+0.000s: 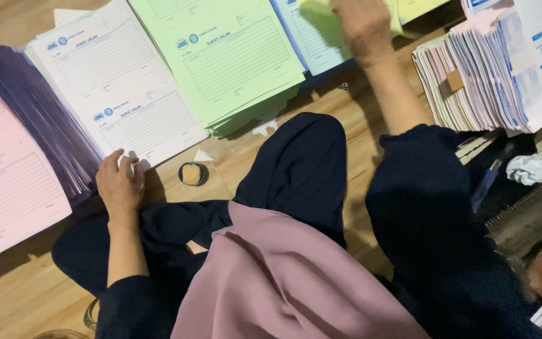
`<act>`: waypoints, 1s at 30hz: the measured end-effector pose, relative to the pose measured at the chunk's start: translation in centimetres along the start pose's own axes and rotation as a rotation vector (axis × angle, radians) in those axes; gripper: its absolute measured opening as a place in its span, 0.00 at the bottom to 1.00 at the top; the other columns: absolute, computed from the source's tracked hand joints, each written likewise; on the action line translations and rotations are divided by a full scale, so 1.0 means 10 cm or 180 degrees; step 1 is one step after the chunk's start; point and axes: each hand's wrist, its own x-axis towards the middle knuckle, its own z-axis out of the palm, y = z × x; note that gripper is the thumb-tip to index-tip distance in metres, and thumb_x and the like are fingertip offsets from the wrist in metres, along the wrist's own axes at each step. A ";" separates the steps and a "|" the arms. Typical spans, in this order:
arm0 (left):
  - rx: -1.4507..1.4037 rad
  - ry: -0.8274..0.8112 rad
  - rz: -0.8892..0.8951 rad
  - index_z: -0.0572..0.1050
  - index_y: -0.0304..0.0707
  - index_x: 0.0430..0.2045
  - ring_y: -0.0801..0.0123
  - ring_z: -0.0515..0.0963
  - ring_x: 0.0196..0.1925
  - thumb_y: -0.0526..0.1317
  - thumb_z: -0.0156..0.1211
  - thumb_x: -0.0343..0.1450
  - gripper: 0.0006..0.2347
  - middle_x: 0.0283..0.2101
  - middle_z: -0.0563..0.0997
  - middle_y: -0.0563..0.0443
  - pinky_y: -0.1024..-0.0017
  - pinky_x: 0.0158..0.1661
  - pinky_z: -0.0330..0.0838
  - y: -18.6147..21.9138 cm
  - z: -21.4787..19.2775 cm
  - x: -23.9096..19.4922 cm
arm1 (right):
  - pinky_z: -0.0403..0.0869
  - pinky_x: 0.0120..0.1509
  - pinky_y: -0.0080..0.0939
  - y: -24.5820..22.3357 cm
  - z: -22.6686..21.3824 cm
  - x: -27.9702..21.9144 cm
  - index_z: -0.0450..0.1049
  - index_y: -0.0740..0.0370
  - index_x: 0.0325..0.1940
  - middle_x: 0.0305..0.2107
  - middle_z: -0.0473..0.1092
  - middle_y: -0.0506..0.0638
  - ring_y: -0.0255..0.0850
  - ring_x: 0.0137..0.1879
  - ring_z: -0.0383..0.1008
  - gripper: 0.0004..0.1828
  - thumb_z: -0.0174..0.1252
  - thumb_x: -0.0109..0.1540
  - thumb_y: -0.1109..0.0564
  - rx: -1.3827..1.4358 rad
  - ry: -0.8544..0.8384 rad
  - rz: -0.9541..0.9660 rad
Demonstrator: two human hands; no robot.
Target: Sorting various colored paper forms into organized stacks on the floor.
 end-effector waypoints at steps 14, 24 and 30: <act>-0.0759 0.0401 0.0146 0.68 0.29 0.39 0.52 0.68 0.50 0.27 0.57 0.61 0.13 0.47 0.69 0.39 0.61 0.51 0.58 0.88 -0.19 0.45 | 0.67 0.39 0.29 -0.32 -0.33 -0.40 0.74 0.53 0.32 0.27 0.69 0.40 0.31 0.34 0.67 0.03 0.57 0.56 0.59 0.0438 -0.0154 0.0496; -0.1231 0.0329 0.0714 0.67 0.34 0.41 0.52 0.65 0.54 0.27 0.59 0.57 0.19 0.51 0.67 0.43 0.56 0.55 0.56 1.95 -0.03 1.08 | 0.62 0.35 0.32 -0.24 -0.20 -0.58 0.63 0.57 0.25 0.23 0.61 0.45 0.37 0.31 0.60 0.10 0.57 0.47 0.66 0.0822 -0.0205 0.0767; -0.1196 0.0083 0.1359 0.64 0.37 0.46 0.56 0.68 0.47 0.32 0.64 0.57 0.23 0.52 0.65 0.45 0.66 0.45 0.64 2.61 0.20 1.62 | 0.61 0.32 0.33 -0.26 -0.17 -0.68 0.65 0.57 0.22 0.22 0.63 0.43 0.36 0.30 0.63 0.14 0.67 0.47 0.56 0.1757 -0.0500 0.1557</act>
